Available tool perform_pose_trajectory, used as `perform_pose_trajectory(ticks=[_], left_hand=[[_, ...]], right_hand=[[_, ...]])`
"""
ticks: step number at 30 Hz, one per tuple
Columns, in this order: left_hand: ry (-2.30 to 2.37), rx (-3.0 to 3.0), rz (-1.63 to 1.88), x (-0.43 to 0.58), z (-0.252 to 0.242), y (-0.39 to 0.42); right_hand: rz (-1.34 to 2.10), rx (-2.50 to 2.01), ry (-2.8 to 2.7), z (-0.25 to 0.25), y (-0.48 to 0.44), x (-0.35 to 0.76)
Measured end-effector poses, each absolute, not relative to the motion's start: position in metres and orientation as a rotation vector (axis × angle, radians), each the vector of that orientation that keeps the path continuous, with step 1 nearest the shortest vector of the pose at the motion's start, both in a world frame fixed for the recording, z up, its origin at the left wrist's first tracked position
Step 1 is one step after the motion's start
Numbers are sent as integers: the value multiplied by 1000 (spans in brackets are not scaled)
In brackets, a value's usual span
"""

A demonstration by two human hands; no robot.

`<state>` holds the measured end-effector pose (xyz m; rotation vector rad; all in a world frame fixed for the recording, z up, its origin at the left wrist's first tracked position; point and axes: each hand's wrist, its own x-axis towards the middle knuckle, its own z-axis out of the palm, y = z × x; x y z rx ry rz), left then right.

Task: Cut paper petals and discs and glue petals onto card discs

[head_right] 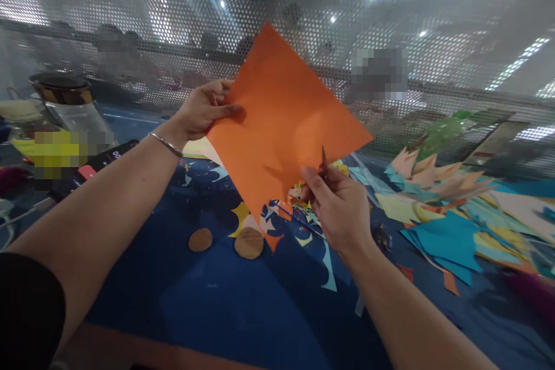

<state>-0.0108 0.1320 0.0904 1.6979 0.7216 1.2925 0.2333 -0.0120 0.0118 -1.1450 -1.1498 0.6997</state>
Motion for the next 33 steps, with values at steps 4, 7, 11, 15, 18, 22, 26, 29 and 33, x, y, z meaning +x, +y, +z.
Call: perform_pose_trajectory(ticks=[4,7,11,15,18,22,26,29,33], left_hand=[[634,1530,1335,-2,85,135],[512,1310,1329,11,73,129],[423,1124,1203,34,43,100],[680,910,1194,38,26,67],[957,1092,1023,18,29,48],[1168,1617,698,-25,37,22],[1201,2115,290,-56,33,-4],[1200,2118,270,-63,26,-14],[1043,1683,371,-56,17,-14]], right_hand=[[665,-1138,-1175,13,-12,233],[636,-1115,-1130,14,-11,235],[605,-1122,-1050,14,-10,238],[611,-1127,-1054,14,-9,239],[623,-1131,-1065,14,-8,241],[620,-1153,-1102,13,-6,243],[609,-1207,-1175,11,-5,244],[595,-1247,-1229,8,-3,244],[579,-1267,-1256,5,-3,243]])
